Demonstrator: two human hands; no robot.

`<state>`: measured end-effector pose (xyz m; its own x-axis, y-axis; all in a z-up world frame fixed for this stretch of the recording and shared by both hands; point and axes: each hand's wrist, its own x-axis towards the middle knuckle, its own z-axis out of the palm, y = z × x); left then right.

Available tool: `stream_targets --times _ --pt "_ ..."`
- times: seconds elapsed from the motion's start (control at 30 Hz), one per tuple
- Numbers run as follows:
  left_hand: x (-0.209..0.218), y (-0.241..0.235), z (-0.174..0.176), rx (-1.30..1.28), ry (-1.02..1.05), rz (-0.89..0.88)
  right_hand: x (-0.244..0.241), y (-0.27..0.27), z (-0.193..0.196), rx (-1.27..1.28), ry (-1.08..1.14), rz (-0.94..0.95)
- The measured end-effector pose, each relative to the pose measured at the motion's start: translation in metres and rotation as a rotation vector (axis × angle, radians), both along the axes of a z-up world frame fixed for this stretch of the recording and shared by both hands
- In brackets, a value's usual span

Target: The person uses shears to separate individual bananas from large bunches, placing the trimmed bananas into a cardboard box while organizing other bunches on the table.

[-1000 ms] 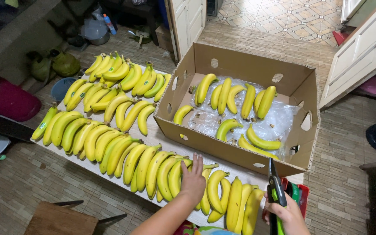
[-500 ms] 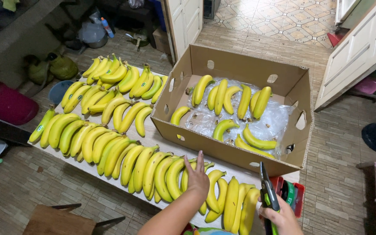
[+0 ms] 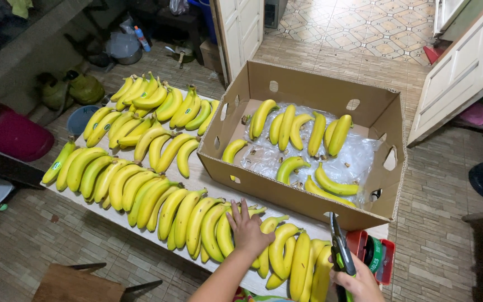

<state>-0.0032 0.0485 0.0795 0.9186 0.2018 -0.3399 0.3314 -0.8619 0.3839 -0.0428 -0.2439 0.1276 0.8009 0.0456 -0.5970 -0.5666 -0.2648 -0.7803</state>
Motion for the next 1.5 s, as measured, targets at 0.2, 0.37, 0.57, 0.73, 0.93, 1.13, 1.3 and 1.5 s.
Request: stream_targets --times 0.2,0.37,0.57,0.73,0.93,1.13,1.3,1.5 --pt "-0.036 0.007 0.031 -0.487 -0.172 0.140 0.006 0.009 0.008 -0.121 0.059 0.060" --pt "-0.043 0.012 0.052 -0.679 -0.297 0.268 0.008 0.024 0.024 -0.337 0.066 0.215" --pt "-0.020 -0.005 0.117 -0.938 -0.488 0.309 0.025 0.040 0.040 -0.324 -0.041 0.271" --pt "-0.001 -0.016 0.138 -0.895 -0.405 0.255 0.038 0.048 0.063 -0.138 -0.082 0.186" --pt "0.014 -0.020 0.141 -0.820 -0.366 0.203 0.045 0.047 0.079 -0.030 -0.096 0.099" --pt "0.028 -0.025 0.141 -0.823 -0.325 0.159 0.049 0.031 0.060 -0.120 -0.249 0.157" --pt "0.041 -0.025 0.146 -0.787 -0.310 0.097 0.055 0.028 0.056 -0.247 -0.234 0.118" --pt "0.036 -0.012 0.161 -0.739 -0.262 0.167 0.059 0.007 0.026 -0.165 -0.318 0.003"
